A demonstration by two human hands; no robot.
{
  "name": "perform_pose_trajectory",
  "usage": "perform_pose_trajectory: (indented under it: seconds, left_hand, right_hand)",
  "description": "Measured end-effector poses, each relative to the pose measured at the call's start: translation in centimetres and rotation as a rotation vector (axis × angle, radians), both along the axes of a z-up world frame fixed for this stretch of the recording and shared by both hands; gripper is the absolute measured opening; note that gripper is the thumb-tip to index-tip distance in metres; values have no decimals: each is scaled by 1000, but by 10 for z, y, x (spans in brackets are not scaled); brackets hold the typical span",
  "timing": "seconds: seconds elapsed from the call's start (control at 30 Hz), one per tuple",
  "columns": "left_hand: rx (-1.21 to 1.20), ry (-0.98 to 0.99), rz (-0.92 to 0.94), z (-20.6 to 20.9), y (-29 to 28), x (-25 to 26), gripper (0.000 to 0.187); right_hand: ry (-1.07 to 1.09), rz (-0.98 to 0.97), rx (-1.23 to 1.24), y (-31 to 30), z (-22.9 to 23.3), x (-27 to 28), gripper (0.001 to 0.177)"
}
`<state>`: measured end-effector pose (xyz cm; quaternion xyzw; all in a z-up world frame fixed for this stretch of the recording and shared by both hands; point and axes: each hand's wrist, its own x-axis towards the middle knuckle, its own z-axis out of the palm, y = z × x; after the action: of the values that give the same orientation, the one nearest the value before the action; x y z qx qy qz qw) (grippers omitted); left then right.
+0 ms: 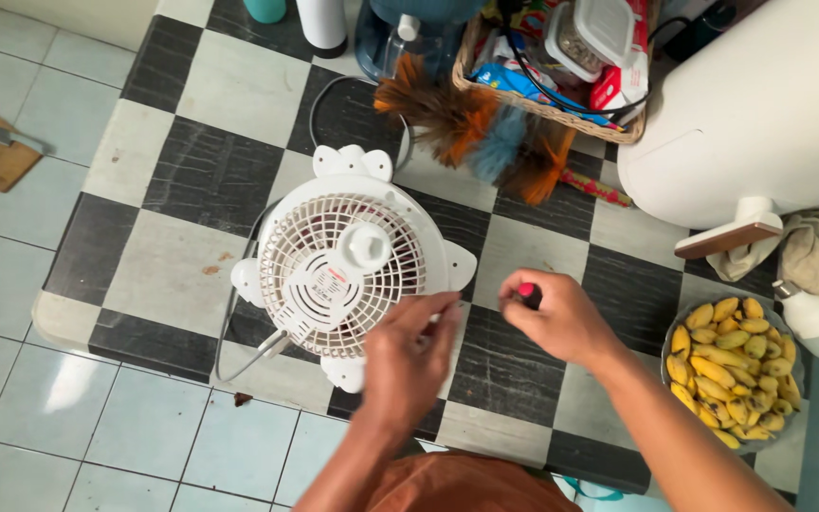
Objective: The person uses a screwdriver to remove screws from the back of a small white electric fan. They systematically unscrew fasteners around the fan's rear casing and then flip the fan over to reveal the front.
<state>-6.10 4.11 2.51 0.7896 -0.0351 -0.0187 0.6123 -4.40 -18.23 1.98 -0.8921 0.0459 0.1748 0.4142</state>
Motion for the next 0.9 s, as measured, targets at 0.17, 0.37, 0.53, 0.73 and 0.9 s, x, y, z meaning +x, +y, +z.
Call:
perform_pose_trajectory:
  seconds: [0.17,0.37,0.53,0.73,0.9]
  left_hand:
    - [-543,420,92,12,-20,10,21]
    - [-658,634,156,4,-11,18,18]
    - [-722,715,210,-8,-18,18,16]
    - [-1236,822,201,-21,-25,29,11]
    - [-1352,753,227,-19,-25,41,10]
  right_hand:
    - [-51,77,117,44,46,12,9]
    - [-150,107,27,64,62,18,9]
    - [-209,116,-68,67,69,22,11]
    - [-370,177,-108,63,112,23,8]
    - [-679,267,-143,37,163,7,15]
